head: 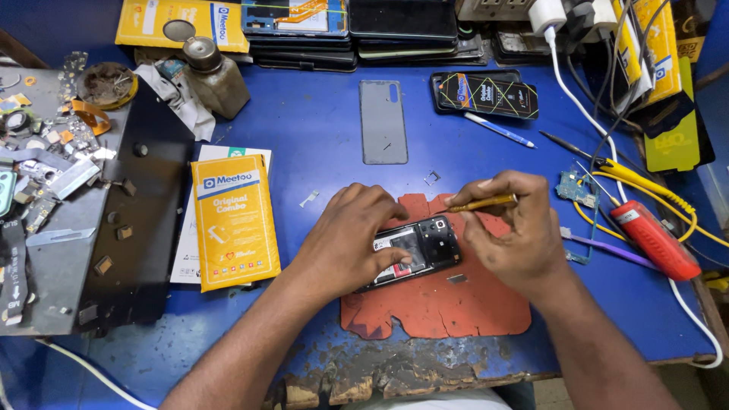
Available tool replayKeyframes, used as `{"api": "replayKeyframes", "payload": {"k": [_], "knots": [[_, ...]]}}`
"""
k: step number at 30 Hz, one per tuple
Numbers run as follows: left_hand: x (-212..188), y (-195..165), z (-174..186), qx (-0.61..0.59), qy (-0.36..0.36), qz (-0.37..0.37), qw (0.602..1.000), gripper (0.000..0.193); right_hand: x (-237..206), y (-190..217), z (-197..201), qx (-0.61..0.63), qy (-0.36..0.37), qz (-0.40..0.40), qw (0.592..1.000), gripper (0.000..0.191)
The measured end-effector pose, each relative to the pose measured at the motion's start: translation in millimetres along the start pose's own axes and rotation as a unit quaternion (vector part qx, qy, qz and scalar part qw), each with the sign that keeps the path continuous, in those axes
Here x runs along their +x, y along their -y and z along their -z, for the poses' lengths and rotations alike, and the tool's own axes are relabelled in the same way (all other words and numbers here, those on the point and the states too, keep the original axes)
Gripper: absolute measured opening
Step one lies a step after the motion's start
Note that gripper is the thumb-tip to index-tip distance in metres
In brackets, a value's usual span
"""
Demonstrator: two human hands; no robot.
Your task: The person pries open the back cover of a smartphone on a red mat, uses a screwdriver to work on the internal components, and manipulates small parts inside the phone. They then plug in a charging cable, reassemble the phone, and hold it up while pressing its buttons to test it.
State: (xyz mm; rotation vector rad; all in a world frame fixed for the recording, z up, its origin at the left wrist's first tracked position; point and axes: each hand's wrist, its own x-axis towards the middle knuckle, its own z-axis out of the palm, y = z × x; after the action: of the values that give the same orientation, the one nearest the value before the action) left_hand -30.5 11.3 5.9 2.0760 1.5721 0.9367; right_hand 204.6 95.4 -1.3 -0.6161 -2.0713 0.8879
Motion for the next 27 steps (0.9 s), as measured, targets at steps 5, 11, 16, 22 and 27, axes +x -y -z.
{"api": "replayKeyframes", "payload": {"k": [5, 11, 16, 22, 27], "knots": [[-0.1, 0.2, -2.3, 0.053, 0.035, 0.020, 0.998, 0.049, 4.1, -9.8, 9.0, -0.125, 0.018, -0.015, 0.992, 0.045], [-0.5, 3.0, -4.3, 0.061, 0.043, 0.027, 0.997, 0.050, 2.5, -12.2, 11.1, -0.134, 0.047, -0.024, 0.990, 0.045], [-0.6, 4.0, -5.3, 0.063, 0.045, 0.026, 0.997, 0.051, 2.3, -10.8, 9.3, -0.129, 0.049, -0.031, 0.990, 0.047], [-1.0, 4.6, -5.0, 0.065, 0.044, 0.025, 0.997, 0.050, 3.9, -8.4, 7.8, -0.142, 0.053, -0.040, 0.988, 0.042], [-0.7, 4.0, -5.3, 0.061, 0.040, 0.027, 0.997, 0.050, 6.8, -4.3, 9.7, -0.190, 0.058, -0.054, 0.979, 0.039]]}}
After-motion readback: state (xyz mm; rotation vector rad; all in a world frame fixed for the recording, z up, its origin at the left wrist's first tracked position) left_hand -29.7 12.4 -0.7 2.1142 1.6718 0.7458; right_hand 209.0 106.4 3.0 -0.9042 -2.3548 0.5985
